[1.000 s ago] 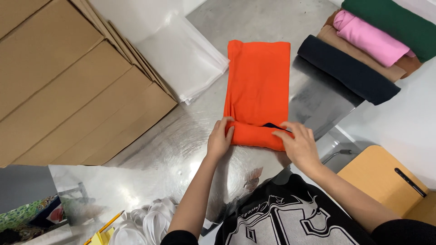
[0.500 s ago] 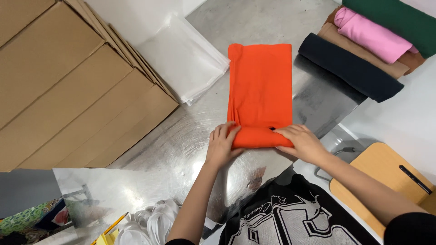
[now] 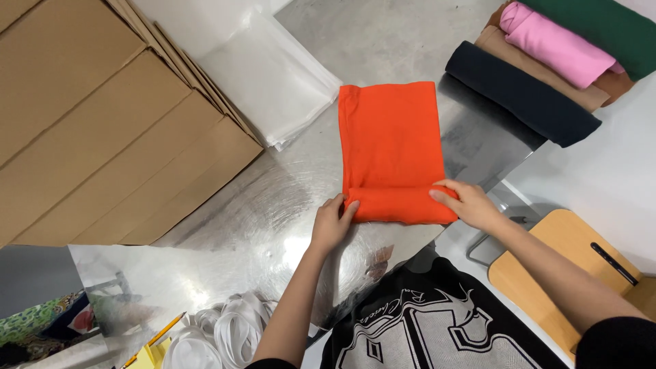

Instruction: The person folds a green garment, an orange garment, and a black-and-white checkered garment on a metal table. They retrieve each item from a nearby clothing rack, fold it neatly, and place it on a stack of other folded clothes.

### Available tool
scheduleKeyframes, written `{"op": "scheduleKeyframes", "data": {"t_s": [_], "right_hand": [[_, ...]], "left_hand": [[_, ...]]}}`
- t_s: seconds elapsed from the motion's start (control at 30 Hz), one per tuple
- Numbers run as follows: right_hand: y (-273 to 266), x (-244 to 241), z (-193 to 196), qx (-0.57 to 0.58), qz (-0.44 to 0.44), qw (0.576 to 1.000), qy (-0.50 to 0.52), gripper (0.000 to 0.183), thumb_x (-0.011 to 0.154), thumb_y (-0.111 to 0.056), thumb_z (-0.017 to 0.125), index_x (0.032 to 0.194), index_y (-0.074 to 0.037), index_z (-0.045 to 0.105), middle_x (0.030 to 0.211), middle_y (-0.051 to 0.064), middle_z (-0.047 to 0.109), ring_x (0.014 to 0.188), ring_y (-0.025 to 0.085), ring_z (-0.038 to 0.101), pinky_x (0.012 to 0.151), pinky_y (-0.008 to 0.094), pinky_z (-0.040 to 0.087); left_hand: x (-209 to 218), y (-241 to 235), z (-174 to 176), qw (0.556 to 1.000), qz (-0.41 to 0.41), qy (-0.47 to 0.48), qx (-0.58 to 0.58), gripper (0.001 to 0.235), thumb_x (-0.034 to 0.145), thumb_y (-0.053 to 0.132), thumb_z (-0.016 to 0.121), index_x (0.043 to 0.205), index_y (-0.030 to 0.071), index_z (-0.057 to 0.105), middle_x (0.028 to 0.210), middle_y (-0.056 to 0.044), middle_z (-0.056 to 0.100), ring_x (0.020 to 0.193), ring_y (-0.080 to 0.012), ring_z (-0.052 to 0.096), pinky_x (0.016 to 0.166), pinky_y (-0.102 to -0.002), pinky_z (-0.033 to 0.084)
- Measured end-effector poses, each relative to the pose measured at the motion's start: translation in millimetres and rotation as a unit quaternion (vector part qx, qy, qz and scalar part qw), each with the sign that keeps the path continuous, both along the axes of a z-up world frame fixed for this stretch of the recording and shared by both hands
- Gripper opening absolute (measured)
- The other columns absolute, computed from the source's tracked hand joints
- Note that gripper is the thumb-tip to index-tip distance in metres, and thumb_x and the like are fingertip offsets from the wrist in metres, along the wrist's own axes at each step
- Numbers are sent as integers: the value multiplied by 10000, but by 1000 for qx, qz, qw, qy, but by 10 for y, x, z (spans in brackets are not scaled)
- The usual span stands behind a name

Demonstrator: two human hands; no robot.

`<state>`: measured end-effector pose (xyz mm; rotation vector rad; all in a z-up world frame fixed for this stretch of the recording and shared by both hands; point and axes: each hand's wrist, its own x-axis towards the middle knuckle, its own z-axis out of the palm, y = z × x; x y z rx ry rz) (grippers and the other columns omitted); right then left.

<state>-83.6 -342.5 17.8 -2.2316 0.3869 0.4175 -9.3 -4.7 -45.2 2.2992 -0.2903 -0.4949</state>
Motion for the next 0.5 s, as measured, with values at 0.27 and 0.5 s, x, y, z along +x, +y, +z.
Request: {"op": "scheduleKeyframes", "data": {"t_s": [0.27,0.5], "right_hand": [[218,-145,-172,-166,20,961,-220,363,1071,-459,643,1349,-231,691,1324,70,678,1237,359,658,991,500,527],[516,-339,-265,-329,193,886,-263,806,877,-628,720,1543,-222,517,1556,71,536,1475,326,444,1170,521,350]], "left_hand": [[-109,2,109,999,42,18,-28,419,1061,532,596,1104,122,668,994,-240,710,1058,-481,708,908,-538,568],[-96,-102,447,993,111,27,-39,419,1010,454,654,1201,82,635,1119,-264,690,1126,-496,688,966,-573,561]]}}
